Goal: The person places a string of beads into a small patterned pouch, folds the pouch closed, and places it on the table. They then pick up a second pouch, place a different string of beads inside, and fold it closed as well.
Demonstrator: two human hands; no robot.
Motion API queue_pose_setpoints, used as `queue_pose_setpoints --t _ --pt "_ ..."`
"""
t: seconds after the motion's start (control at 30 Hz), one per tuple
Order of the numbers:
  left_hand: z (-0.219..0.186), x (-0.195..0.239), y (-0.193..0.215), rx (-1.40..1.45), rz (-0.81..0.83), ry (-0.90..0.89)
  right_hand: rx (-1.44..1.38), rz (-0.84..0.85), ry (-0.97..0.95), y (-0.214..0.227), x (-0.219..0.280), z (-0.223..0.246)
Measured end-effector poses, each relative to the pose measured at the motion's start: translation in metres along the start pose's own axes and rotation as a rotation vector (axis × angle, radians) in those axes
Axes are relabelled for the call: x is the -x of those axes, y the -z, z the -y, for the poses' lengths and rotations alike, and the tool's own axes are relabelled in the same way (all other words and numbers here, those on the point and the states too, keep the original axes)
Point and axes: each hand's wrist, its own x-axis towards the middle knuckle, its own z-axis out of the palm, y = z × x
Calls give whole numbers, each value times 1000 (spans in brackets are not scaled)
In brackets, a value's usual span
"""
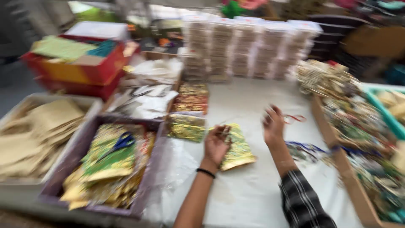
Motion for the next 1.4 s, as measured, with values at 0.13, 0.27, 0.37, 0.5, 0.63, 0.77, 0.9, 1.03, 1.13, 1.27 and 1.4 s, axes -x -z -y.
queue_pose_setpoints --t 0.13,0.27,0.37,0.5,0.63,0.77,0.9,1.03,1.13,1.27,1.4 --pt "-4 3 3 110 100 -34 377 -31 195 -4 69 -20" --pt "3 13 -21 -55 146 195 603 705 217 -53 99 10" --pt "5 21 -22 -154 194 347 626 706 120 -66 114 18" --pt "1 29 -39 -448 137 512 933 425 292 -27 102 8" --pt "-6 27 -19 -272 424 339 990 270 317 -13 86 13" --pt "-36 41 -67 34 186 178 1345 432 295 13 62 -2" --pt "-42 46 -81 -48 106 78 1018 520 -109 -30 91 23" --pt "-27 44 -85 -138 74 298 880 577 -91 -46 104 35" --pt "-16 42 -66 -363 19 435 965 572 74 -50 107 36" --pt "-11 52 -89 -500 43 584 952 595 97 -38 103 37" --pt "1 42 -41 14 444 608 659 755 -89 -32 100 49"
